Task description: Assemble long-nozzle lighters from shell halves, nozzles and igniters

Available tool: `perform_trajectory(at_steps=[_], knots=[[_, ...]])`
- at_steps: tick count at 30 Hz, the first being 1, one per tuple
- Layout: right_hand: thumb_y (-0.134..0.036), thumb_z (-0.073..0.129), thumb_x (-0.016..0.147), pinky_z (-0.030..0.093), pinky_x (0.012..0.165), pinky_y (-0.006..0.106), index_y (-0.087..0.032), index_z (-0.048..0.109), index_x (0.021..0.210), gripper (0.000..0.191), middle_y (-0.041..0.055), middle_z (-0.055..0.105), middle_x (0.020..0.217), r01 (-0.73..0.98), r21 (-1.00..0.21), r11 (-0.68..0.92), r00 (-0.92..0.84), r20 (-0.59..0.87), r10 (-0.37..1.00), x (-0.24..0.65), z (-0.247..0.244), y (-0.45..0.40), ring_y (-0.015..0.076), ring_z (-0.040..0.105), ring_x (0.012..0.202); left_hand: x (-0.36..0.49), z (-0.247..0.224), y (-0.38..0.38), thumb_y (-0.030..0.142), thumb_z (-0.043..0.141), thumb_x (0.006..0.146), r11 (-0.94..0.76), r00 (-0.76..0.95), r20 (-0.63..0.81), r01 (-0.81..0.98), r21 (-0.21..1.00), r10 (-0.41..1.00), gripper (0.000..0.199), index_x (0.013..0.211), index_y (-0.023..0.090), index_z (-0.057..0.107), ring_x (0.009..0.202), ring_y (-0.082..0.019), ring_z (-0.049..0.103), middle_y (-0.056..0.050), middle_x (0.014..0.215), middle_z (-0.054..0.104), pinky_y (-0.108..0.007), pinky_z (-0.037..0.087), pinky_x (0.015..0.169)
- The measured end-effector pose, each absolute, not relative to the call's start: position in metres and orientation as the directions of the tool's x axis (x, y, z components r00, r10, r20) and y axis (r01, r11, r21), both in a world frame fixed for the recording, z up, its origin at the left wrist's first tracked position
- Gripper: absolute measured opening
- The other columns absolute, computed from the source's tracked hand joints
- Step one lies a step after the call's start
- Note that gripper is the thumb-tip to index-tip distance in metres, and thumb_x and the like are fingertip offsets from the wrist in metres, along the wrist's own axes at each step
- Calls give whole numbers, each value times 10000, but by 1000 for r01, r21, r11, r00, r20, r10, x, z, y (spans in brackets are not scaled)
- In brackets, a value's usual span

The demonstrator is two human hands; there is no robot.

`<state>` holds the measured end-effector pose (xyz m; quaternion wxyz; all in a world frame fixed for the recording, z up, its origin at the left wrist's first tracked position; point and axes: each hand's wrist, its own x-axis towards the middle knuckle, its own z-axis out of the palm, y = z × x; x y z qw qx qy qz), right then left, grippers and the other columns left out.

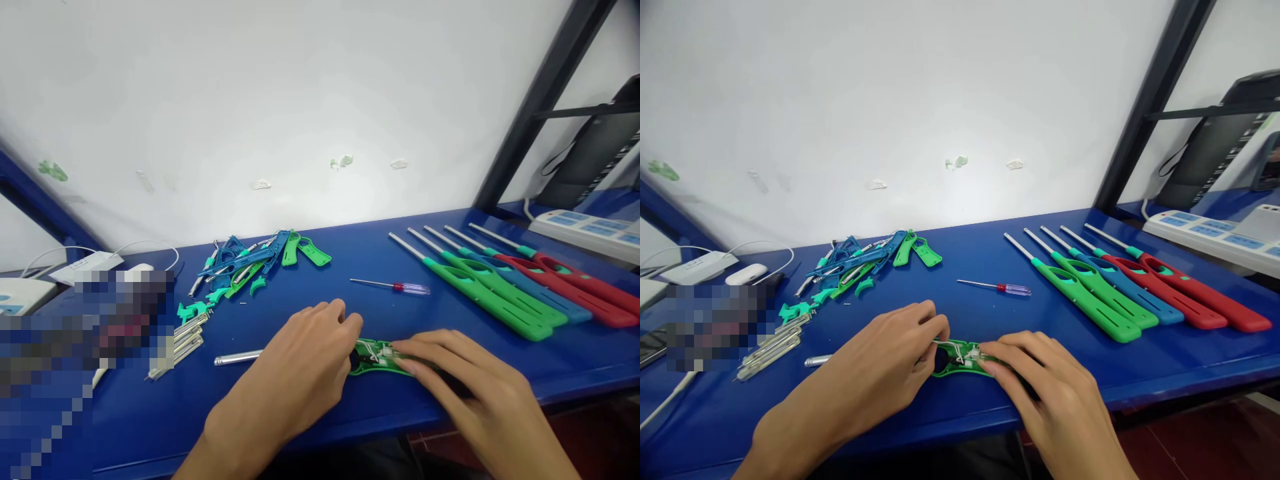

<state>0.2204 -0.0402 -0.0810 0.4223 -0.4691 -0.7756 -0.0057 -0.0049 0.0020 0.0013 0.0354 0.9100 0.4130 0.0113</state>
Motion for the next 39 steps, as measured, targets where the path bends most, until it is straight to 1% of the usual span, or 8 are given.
perform_trajectory(at_steps=[8, 15, 18, 22, 27, 30, 33, 39], knots=[[-381, 551, 1068, 552, 855, 221, -322, 753, 1059, 210, -48, 764, 1031, 741, -378, 555, -207, 658, 724, 220, -79, -40, 125, 728, 923, -7, 1, 2, 95, 462, 1011, -654, 659, -14, 749, 101, 752, 152, 980, 206, 561, 899, -235, 604, -35, 1028, 579, -393, 485, 754], [-386, 571, 1053, 579, 827, 244, -316, 769, 1047, 210, -32, 773, 1009, 739, -397, 545, -177, 665, 725, 218, -78, -40, 145, 739, 892, -7, -1, 2, 63, 432, 998, -675, 675, 31, 735, 60, 738, 187, 947, 211, 534, 789, -219, 562, -27, 981, 556, -370, 436, 643], [-379, 577, 1047, 587, 822, 263, -313, 775, 1046, 209, -20, 776, 1009, 736, -406, 542, -172, 662, 729, 218, -77, -40, 160, 743, 889, -6, -2, 2, -5, 398, 957, -683, 682, 40, 730, 36, 731, 252, 940, 208, 532, 762, -219, 547, -32, 966, 547, -365, 436, 625], [-362, 590, 1041, 579, 838, 285, -316, 773, 1072, 191, -8, 771, 1036, 726, -429, 537, -174, 641, 748, 220, -81, -41, 177, 736, 919, -4, -5, 3, -80, 387, 881, -685, 684, 34, 729, 11, 728, 332, 964, 194, 555, 857, -242, 569, -58, 1022, 554, -384, 493, 700], [-368, 599, 1040, 546, 886, 309, -333, 761, 1094, 174, -10, 753, 1067, 710, -481, 514, -137, 621, 772, 220, -88, -42, 185, 714, 965, -5, -8, 4, -63, 399, 908, -686, 686, 12, 727, 26, 728, 330, 1003, 173, 609, 936, -254, 577, -69, 1043, 576, -435, 529, 844], [-371, 601, 1040, 542, 900, 317, -335, 759, 1096, 172, -10, 748, 1074, 709, -498, 500, -129, 606, 785, 220, -89, -43, 186, 707, 977, -7, -10, 4, -36, 420, 936, -695, 695, 36, 716, 61, 718, 304, 1011, 165, 636, 968, -256, 573, -70, 1049, 589, -438, 517, 890], [-368, 606, 1037, 552, 886, 316, -333, 760, 1106, 172, -5, 751, 1079, 708, -489, 510, -142, 609, 781, 220, -89, -43, 187, 710, 980, -11, -11, 4, -6, 433, 974, -688, 686, 63, 716, 122, 725, 291, 1037, 159, 663, 946, -236, 574, -64, 1062, 602, -401, 501, 857], [-389, 574, 1048, 570, 881, 355, -316, 770, 1086, 212, 23, 761, 1072, 720, -487, 495, -138, 599, 789, 220, -86, -43, 219, 722, 973, -15, -12, 3, 75, 428, 1048, -617, 627, 81, 723, 310, 775, 286, 1097, 182, 689, 971, -214, 577, -47, 1087, 599, -367, 480, 837]])
